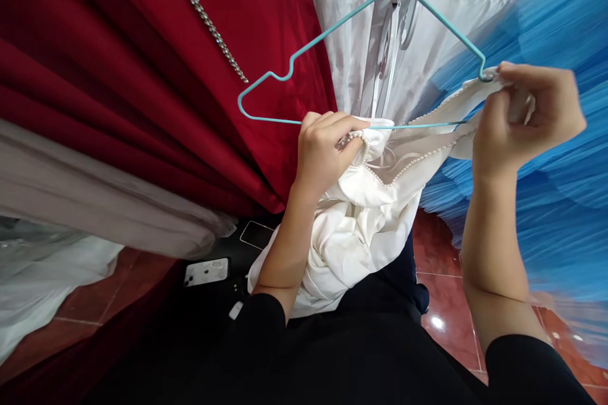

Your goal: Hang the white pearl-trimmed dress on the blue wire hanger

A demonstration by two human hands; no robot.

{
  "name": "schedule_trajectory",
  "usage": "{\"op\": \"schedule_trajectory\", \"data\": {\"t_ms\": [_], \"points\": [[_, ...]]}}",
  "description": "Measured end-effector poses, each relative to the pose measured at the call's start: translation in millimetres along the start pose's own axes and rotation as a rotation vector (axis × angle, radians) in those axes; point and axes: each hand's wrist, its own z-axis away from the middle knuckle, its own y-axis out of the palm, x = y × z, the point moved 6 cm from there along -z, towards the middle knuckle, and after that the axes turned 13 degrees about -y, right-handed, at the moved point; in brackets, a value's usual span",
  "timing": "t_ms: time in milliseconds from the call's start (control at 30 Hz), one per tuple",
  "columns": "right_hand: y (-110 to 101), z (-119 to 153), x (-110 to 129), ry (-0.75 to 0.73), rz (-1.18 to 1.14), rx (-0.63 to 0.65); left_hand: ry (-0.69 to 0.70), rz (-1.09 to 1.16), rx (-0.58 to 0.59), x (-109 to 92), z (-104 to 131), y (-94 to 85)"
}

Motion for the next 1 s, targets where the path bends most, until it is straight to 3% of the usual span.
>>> {"op": "schedule_trajectory", "data": {"t_ms": [233,333,433,500,567,633,767,867,1000], "points": [[-18.0,-6.6,-38.6,0.139,0.075,0.024,-0.027,0.027,0.067,3.9,-12.6,-11.2],[-33.3,10.5,-67.0,0.226,0.128,0.07,-0.042,0.013,0.051,6.6,-14.1,-15.9],[-40.5,38.6,-72.7,0.305,0.189,0.174,-0.025,0.012,0.036,6.0,-11.2,-16.3],[-40.6,61.3,-55.6,0.344,0.155,0.203,-0.015,0.02,0.033,5.4,-9.7,-13.2],[-43.2,79.7,-22.7,0.303,0.091,0.094,-0.016,0.032,0.034,5.2,-10.0,-8.1],[-36.9,93.5,9.7,0.284,0.134,0.142,-0.025,0.045,0.035,4.6,-11.3,-2.2],[-18.2,82.1,63.2,-0.015,0.076,0.133,-0.035,0.06,0.055,-0.5,-10.5,7.3],[2.2,60.0,70.7,-0.043,0.091,0.159,-0.033,0.066,0.072,-5.2,-6.1,8.6],[48.9,51.0,72.4,0.049,-0.097,0.438,-0.031,0.062,0.109,-6.6,-3.9,5.1]]}}
